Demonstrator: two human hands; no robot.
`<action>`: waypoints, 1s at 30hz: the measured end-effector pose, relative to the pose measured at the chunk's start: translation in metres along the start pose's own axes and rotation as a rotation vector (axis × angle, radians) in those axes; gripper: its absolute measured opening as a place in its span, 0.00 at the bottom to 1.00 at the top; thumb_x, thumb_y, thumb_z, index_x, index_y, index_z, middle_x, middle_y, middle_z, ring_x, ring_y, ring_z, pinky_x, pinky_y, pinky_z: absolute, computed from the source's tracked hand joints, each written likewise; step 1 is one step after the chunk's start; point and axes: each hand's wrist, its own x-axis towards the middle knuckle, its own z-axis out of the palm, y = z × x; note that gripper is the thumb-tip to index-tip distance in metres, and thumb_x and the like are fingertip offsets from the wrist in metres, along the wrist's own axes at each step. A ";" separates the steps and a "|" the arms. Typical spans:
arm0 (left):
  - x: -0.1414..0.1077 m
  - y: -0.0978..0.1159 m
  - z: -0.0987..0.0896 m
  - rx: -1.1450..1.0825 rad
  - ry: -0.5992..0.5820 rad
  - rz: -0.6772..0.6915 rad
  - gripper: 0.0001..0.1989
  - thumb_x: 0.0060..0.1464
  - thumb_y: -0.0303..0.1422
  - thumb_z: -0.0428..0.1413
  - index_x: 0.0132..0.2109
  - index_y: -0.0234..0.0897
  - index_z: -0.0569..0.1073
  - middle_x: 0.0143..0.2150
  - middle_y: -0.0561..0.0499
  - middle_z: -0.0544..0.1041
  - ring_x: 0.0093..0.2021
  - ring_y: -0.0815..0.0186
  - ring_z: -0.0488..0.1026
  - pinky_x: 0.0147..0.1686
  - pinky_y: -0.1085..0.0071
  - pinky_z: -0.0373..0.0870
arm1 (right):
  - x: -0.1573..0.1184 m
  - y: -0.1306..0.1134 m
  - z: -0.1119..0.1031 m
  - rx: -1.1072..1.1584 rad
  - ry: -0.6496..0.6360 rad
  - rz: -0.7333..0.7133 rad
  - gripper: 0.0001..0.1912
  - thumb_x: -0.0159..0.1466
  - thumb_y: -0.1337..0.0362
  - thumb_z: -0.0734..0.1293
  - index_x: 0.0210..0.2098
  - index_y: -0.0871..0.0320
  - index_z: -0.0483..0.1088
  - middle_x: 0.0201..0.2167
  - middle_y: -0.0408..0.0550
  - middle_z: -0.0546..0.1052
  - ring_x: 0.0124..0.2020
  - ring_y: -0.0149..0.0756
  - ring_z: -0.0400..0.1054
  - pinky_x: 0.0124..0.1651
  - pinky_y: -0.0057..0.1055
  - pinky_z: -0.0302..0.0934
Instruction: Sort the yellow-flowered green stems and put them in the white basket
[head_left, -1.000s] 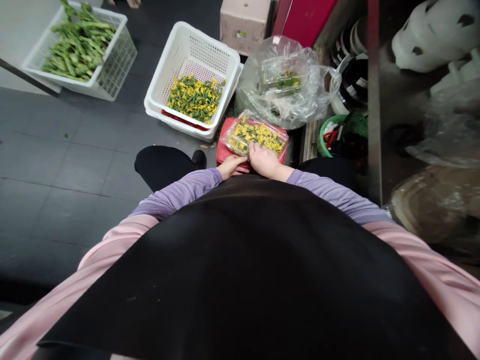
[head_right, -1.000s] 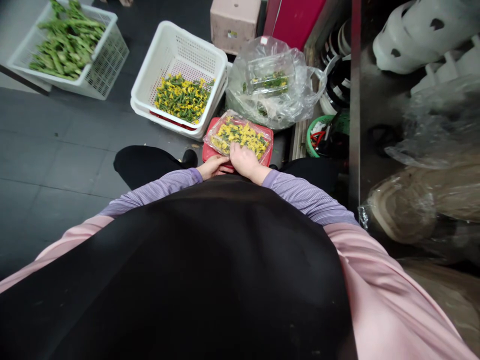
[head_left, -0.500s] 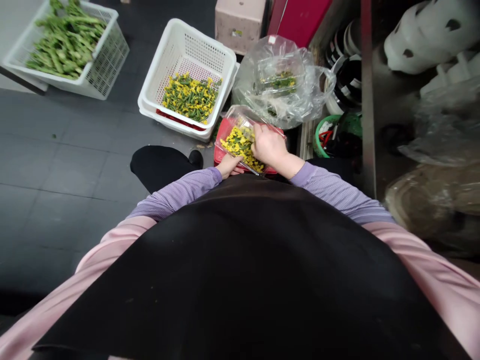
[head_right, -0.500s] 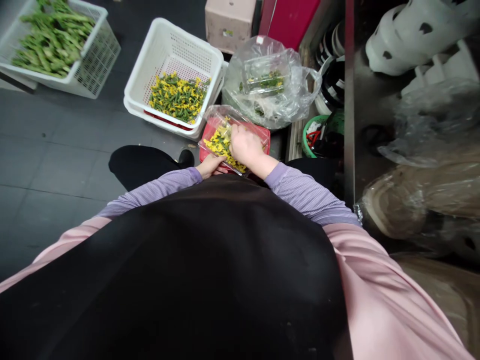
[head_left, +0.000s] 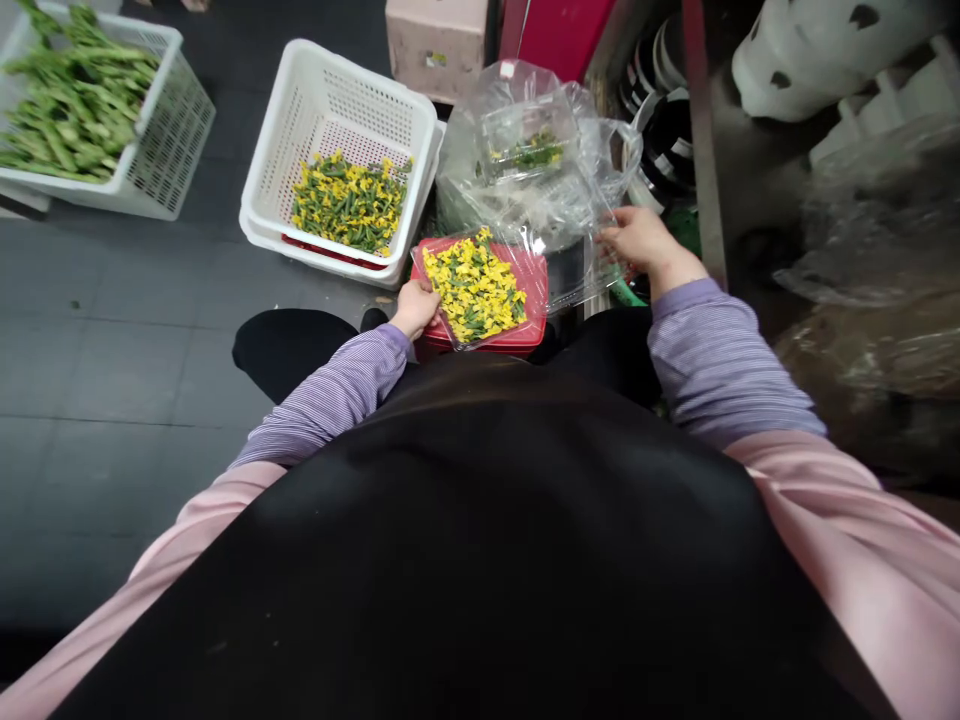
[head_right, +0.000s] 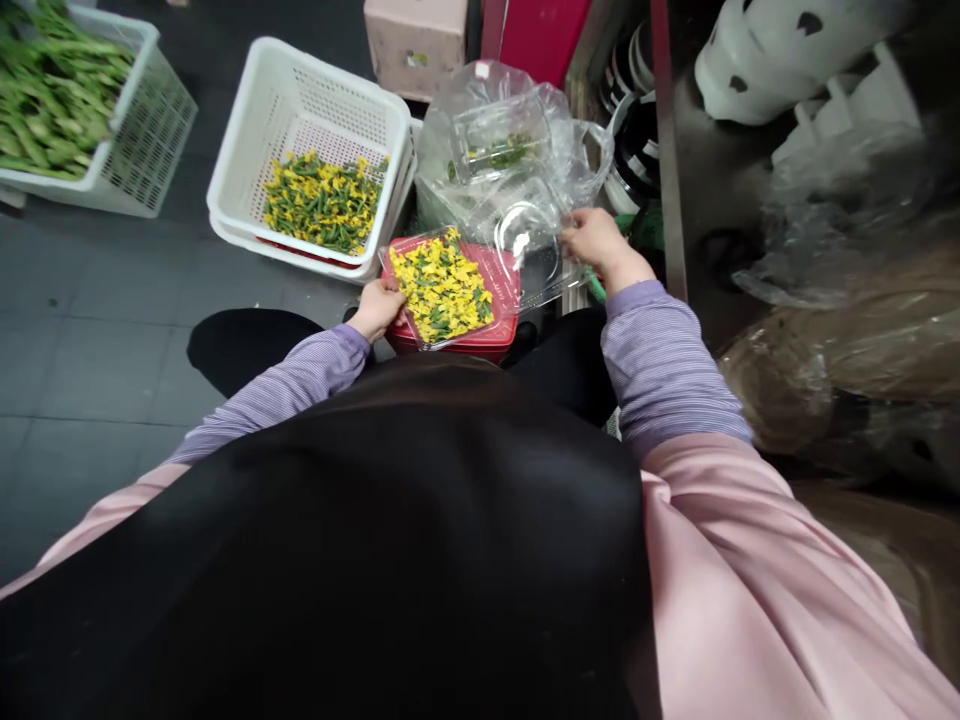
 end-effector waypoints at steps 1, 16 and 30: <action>0.006 0.001 -0.002 0.027 0.024 0.022 0.07 0.54 0.27 0.62 0.37 0.38 0.70 0.15 0.58 0.66 0.16 0.71 0.65 0.22 0.76 0.65 | 0.002 0.014 0.010 0.040 -0.037 0.075 0.24 0.67 0.75 0.62 0.62 0.76 0.68 0.37 0.63 0.80 0.32 0.37 0.76 0.41 0.40 0.68; -0.027 0.013 -0.030 0.733 -0.137 0.591 0.05 0.54 0.25 0.58 0.37 0.36 0.78 0.40 0.45 0.77 0.48 0.57 0.74 0.51 0.66 0.70 | -0.067 0.028 0.081 -0.182 0.161 -0.371 0.19 0.66 0.68 0.60 0.54 0.64 0.74 0.51 0.65 0.74 0.55 0.54 0.68 0.58 0.51 0.63; -0.036 0.050 -0.013 0.179 -0.204 0.320 0.03 0.51 0.28 0.60 0.34 0.35 0.73 0.27 0.54 0.71 0.29 0.69 0.68 0.35 0.72 0.68 | -0.094 -0.037 0.123 0.369 -0.164 -0.443 0.16 0.64 0.65 0.64 0.48 0.64 0.77 0.37 0.52 0.80 0.32 0.35 0.71 0.41 0.35 0.68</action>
